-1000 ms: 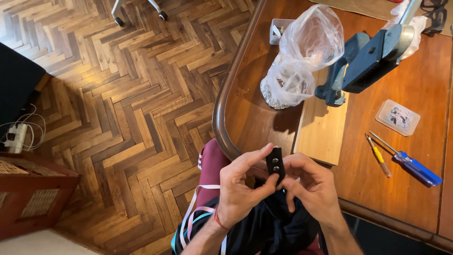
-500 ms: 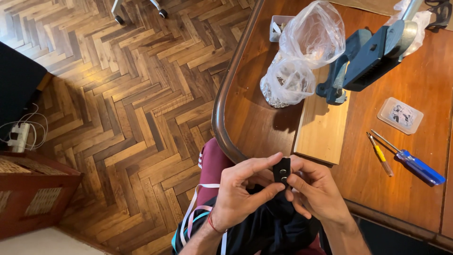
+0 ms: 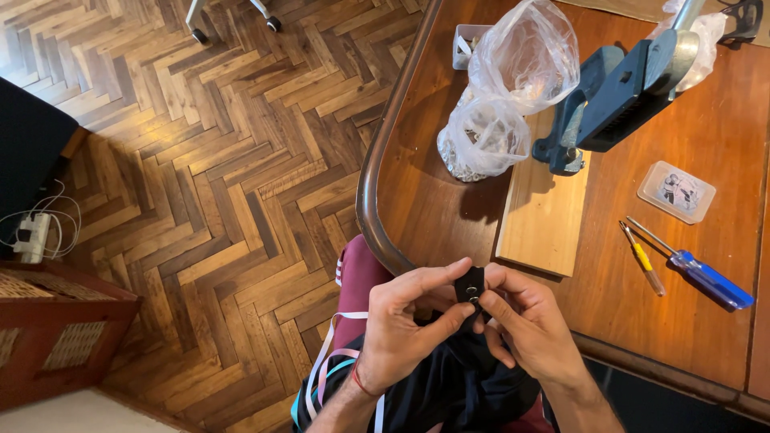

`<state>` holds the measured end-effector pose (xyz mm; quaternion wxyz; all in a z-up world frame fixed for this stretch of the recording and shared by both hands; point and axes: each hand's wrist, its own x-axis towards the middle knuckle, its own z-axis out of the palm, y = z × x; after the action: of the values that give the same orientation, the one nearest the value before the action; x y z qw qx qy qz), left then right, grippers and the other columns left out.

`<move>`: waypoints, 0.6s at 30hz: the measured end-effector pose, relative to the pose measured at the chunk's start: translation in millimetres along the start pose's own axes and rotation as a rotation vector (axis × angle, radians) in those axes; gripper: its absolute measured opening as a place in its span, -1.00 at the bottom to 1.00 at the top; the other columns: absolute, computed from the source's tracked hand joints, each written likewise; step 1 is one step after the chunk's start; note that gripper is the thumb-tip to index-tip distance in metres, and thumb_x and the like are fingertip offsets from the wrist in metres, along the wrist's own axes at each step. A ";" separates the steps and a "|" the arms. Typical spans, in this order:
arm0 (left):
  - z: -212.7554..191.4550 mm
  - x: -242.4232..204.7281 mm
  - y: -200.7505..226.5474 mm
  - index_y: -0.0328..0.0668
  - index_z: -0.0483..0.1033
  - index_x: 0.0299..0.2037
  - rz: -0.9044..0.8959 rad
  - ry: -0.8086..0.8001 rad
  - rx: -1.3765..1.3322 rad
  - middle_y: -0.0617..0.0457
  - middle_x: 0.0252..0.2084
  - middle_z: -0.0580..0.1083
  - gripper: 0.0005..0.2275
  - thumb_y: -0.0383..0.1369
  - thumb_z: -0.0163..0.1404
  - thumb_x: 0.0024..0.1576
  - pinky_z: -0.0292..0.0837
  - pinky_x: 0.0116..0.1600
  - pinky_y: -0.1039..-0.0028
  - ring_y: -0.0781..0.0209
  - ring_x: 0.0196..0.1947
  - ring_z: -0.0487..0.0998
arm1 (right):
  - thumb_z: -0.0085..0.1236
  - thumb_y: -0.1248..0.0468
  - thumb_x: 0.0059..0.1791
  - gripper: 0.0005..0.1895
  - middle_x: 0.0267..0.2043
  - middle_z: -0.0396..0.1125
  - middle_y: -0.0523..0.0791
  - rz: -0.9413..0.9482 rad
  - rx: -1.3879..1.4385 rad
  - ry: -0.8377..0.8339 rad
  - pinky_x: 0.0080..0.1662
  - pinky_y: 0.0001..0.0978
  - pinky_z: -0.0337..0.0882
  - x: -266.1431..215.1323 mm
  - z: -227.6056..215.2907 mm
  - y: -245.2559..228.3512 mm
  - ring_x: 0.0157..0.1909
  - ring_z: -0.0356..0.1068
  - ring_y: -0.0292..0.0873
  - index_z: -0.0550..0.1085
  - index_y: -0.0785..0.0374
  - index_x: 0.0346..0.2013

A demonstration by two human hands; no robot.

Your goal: Attaching metal studs to a leather strap using a hand press and a small manual tool

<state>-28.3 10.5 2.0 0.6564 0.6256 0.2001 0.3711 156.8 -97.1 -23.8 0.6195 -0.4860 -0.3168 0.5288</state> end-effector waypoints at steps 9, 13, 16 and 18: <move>11.6 -1.2 5.7 -0.21 0.68 0.31 0.292 0.129 0.435 -0.10 0.14 0.76 -0.66 -0.53 0.34 0.33 0.81 0.15 0.51 0.23 -0.04 0.82 | 0.21 0.22 0.25 -0.73 -0.31 0.39 0.02 -0.016 0.093 0.175 -0.78 -0.49 0.31 -3.9 16.4 9.3 -0.52 0.44 -0.18 0.57 0.45 -0.08; 13.0 -0.3 3.9 -0.17 0.67 0.32 0.284 0.148 0.474 -0.07 0.12 0.77 -0.65 -0.51 0.34 0.34 0.81 0.03 0.56 0.28 -0.10 0.82 | 0.22 0.27 0.25 -0.77 -0.26 0.39 0.01 -0.054 0.191 0.231 -0.77 -0.48 0.36 -4.1 22.1 16.0 -0.51 0.45 -0.18 0.56 0.46 -0.04; 15.8 -0.4 0.8 -0.16 0.68 0.31 0.280 0.171 0.475 -0.03 0.10 0.77 -0.65 -0.53 0.34 0.32 0.79 0.04 0.56 0.30 -0.13 0.80 | 0.19 0.25 0.26 -0.73 -0.22 0.39 -0.02 -0.051 0.169 0.241 -0.78 -0.47 0.34 -3.9 24.6 15.8 -0.74 0.29 -0.18 0.58 0.48 -0.04; 17.2 0.7 -0.5 -0.16 0.68 0.31 0.280 0.180 0.471 -0.04 0.11 0.77 -0.64 -0.54 0.33 0.32 0.80 0.06 0.55 0.29 -0.12 0.81 | 0.18 0.24 0.27 -0.74 -0.23 0.39 -0.02 -0.044 0.177 0.256 -0.78 -0.45 0.34 -3.7 24.2 19.4 -0.76 0.27 -0.17 0.57 0.46 -0.03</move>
<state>-15.2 -0.5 4.0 0.4152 0.7469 0.2498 0.4553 127.2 -94.8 -33.6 0.7067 -0.4859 -0.1980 0.4748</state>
